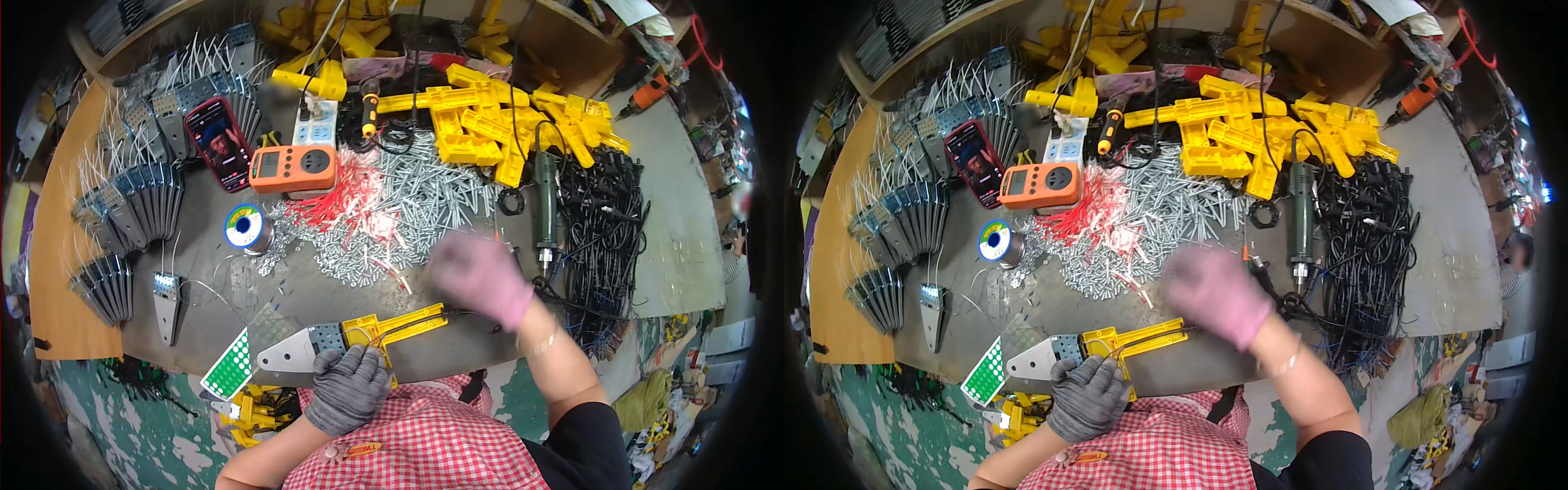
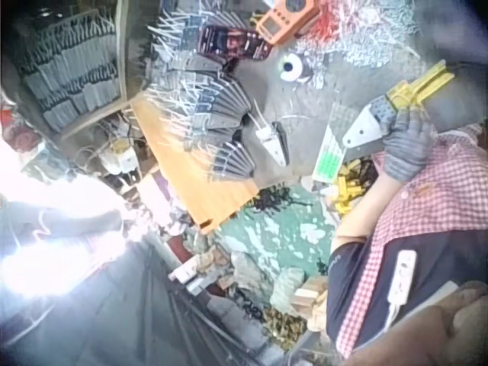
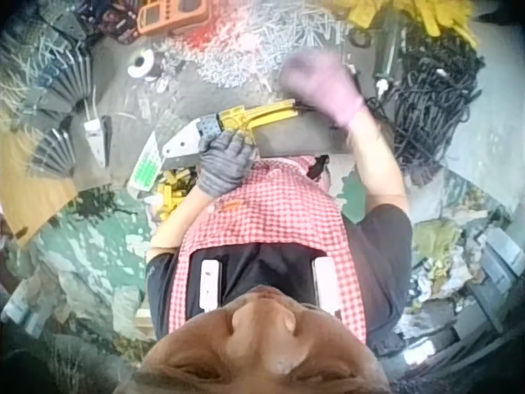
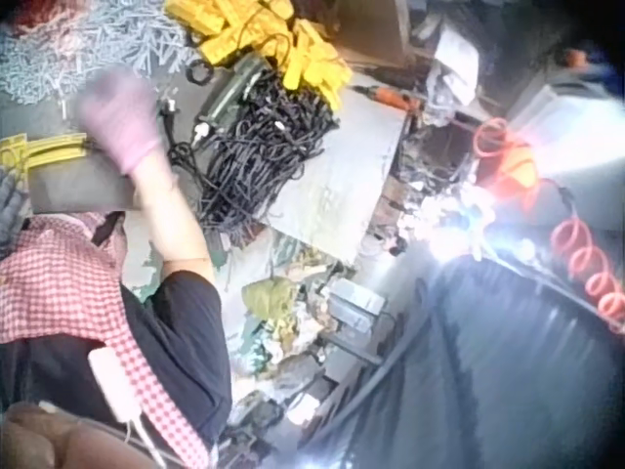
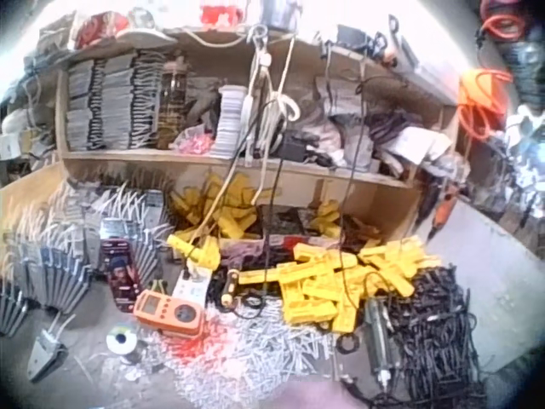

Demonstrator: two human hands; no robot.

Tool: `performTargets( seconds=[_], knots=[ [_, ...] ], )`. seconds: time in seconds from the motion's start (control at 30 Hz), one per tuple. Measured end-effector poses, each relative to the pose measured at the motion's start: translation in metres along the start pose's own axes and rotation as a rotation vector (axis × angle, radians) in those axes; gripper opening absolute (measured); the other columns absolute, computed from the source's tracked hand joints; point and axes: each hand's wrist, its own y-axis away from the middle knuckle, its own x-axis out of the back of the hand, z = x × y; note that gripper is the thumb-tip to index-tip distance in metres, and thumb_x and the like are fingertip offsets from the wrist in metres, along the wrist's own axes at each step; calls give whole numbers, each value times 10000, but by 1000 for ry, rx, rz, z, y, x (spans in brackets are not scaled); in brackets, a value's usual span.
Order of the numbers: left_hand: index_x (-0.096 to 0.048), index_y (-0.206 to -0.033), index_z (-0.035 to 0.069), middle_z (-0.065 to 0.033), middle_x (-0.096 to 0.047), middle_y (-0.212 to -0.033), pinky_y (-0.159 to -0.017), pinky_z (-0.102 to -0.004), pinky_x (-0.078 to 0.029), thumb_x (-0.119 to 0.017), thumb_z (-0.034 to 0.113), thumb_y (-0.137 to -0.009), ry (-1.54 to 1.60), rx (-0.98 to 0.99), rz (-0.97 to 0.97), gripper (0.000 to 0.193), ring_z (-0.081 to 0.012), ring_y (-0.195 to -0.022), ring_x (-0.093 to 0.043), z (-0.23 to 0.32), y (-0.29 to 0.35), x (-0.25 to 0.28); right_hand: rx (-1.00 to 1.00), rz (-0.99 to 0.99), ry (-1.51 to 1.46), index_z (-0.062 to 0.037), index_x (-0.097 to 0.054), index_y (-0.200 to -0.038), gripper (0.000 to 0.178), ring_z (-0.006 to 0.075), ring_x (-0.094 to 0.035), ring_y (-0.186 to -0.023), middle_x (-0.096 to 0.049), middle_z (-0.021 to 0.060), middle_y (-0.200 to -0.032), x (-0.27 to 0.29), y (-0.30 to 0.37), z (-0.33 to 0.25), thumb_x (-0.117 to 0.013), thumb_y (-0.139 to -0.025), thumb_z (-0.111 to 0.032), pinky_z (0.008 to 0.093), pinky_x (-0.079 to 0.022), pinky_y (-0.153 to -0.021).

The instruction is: The person assembles small yellow plastic housings and metal plates by connecting wires with a soldering iron and fastening parts with an electric screwdriver.

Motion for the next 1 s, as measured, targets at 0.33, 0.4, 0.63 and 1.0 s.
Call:
performTargets(
  seconds=[0.33, 0.4, 0.63, 1.0],
  knots=[
    [-715, -891, 123, -46, -714, -1030, -947, -516, -324, -686, 291, -791, 74, 19, -29, 198, -209, -1012, -653, 1, -8, 1, -307, 353, 663, -67, -656, -1017, 283, 386, -607, -1058, -626, 144, -1140, 43, -63, 64, -712, -740, -47, 461, -531, -909],
    [-713, -882, 124, -46, -713, -1029, -957, -512, -317, -692, 293, -786, 94, 28, -16, 195, -204, -1019, -650, 3, -2, -1, -143, 271, 747, -88, -691, -1009, 247, 373, -663, -902, -652, 151, -1003, 64, -50, 23, -663, -770, -32, 439, -567, -816],
    [-718, -930, 140, -43, -703, -1073, -1003, -503, -309, -686, 294, -786, 98, 26, -32, 213, -217, -1050, -627, 0, -5, 0, 20, -65, 712, -181, -631, -1282, 546, 381, -610, -1008, -636, 151, -1078, 53, -34, -5, -657, -769, 4, 435, -544, -891],
    [-722, -911, 111, -53, -722, -1041, -990, -487, -317, -720, 278, -777, 116, 30, 1, 214, -211, -1036, -633, 2, -5, -5, -75, 466, 541, -56, -586, -1211, 518, 377, -583, -962, -629, 156, -1103, -14, 0, 75, -750, -721, -81, 458, -488, -936]
  ],
)
